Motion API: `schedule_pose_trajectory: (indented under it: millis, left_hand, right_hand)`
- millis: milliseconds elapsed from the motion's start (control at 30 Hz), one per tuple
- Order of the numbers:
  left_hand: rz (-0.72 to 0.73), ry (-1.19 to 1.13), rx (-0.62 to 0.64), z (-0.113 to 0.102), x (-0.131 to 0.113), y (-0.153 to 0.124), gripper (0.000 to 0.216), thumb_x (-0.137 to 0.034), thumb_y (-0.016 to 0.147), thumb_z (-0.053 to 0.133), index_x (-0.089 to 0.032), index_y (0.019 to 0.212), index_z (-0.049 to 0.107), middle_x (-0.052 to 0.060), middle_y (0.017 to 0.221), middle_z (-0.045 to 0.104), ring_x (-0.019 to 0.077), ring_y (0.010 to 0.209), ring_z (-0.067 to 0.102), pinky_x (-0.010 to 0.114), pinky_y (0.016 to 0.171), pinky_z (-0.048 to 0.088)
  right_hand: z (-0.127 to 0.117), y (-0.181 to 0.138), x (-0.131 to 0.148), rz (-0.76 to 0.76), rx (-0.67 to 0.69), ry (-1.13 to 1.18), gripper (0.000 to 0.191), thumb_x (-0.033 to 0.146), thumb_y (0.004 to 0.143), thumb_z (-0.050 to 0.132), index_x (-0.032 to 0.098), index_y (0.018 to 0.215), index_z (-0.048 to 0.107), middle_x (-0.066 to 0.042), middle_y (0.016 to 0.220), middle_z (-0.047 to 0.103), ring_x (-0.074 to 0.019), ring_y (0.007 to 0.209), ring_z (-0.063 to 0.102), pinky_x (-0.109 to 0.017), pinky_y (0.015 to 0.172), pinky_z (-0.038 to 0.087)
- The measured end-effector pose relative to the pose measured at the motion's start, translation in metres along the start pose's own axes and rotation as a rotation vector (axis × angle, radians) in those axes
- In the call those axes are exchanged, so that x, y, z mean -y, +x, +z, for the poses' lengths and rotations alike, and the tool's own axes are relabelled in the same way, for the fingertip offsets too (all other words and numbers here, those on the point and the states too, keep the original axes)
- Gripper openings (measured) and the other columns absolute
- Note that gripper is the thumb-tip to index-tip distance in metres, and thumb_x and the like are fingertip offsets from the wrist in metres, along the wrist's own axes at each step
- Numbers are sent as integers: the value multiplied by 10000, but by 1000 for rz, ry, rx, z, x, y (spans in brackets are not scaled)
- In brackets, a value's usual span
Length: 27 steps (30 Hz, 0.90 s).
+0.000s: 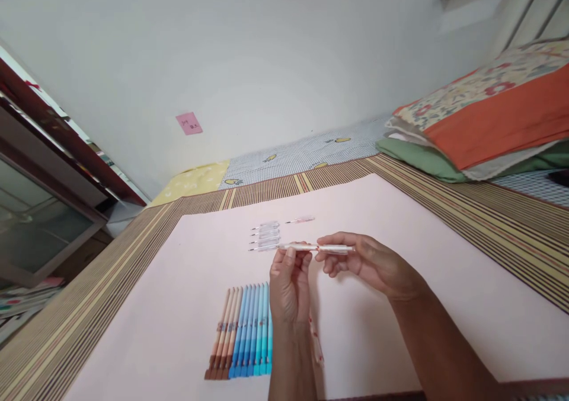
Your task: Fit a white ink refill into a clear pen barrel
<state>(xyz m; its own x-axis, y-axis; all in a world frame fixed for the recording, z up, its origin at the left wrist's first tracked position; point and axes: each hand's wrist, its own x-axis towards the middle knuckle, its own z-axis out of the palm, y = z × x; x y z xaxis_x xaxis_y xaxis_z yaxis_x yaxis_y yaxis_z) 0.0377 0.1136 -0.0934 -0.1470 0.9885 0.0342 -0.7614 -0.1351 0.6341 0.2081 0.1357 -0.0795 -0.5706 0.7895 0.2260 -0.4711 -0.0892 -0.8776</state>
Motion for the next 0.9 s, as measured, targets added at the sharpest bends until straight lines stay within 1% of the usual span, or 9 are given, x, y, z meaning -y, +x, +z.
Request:
schedule_pose_trajectory:
  millis: [167, 300, 400, 500, 567, 633, 733, 833, 900]
  left_hand:
    - [-1, 13, 6, 0, -1, -1, 182, -286, 758, 805, -157, 847, 713, 51, 897, 710, 141, 847, 652, 269, 830, 505]
    - [1, 61, 50, 2, -3, -2, 190, -295, 749, 807, -150, 803, 696, 53, 843, 701, 143, 804, 642, 271, 802, 501]
    - [4, 68, 62, 2, -6, -2, 186, -292, 754, 796, -152, 780, 678, 50, 819, 689, 147, 794, 637, 278, 798, 498]
    - [-12, 82, 50, 0, -10, 0, 198, -290, 741, 799, -161, 760, 650, 33, 788, 671, 149, 777, 635, 281, 788, 496]
    - [-27, 127, 38, -3, -14, 0, 218, -291, 732, 805, -165, 744, 628, 21, 768, 662, 143, 756, 633, 274, 772, 491]
    - [-43, 200, 32, -6, -16, 1, 251, -296, 719, 815, -165, 716, 601, 14, 735, 658, 129, 705, 621, 256, 735, 479]
    - [-58, 324, 36, -8, -13, 1, 302, -323, 695, 833, -168, 695, 573, 8, 670, 647, 108, 615, 574, 230, 656, 443]
    - [-37, 433, 19, -9, -6, 2, 332, -354, 669, 852, -164, 685, 579, -23, 592, 588, 84, 539, 497, 212, 588, 394]
    - [-35, 504, 14, -9, -5, 3, 347, -376, 650, 863, -156, 669, 594, -26, 574, 571, 81, 528, 486, 212, 577, 385]
  right_hand:
    - [-1, 0, -5, -7, 1, 7, 483, 540, 846, 692, 167, 1152, 682, -134, 1041, 721, -203, 858, 674, -360, 818, 512]
    - [1, 1, -7, -13, 7, -4, 506, 559, 773, 760, 162, 1077, 685, -115, 965, 726, -193, 827, 672, -367, 813, 518]
    - [1, 0, -7, 20, 60, -37, 504, 512, 747, 800, 157, 1082, 681, -106, 963, 721, -185, 835, 669, -357, 814, 519]
    - [-3, 0, -6, 58, 95, -87, 566, 553, 750, 776, 147, 1131, 676, -116, 991, 713, -204, 889, 669, -355, 828, 516]
    - [-4, 0, -5, 88, 51, -160, 524, 560, 807, 716, 147, 1128, 681, -131, 1038, 715, -198, 887, 664, -336, 810, 510]
    - [0, 2, -5, 134, -33, -278, 400, 503, 849, 690, 159, 1052, 699, -111, 1012, 729, -162, 801, 642, -297, 746, 494]
    - [11, 8, -7, 183, -133, -438, 258, 408, 804, 746, 167, 883, 700, -28, 811, 706, -120, 676, 574, -250, 646, 440]
    - [22, 12, -14, 189, -190, -478, 245, 360, 732, 791, 167, 742, 641, 28, 658, 618, -104, 607, 538, -230, 572, 388]
    - [25, 12, -18, 221, -208, -489, 260, 355, 725, 786, 171, 711, 602, 37, 601, 595, -99, 549, 526, -227, 526, 364]
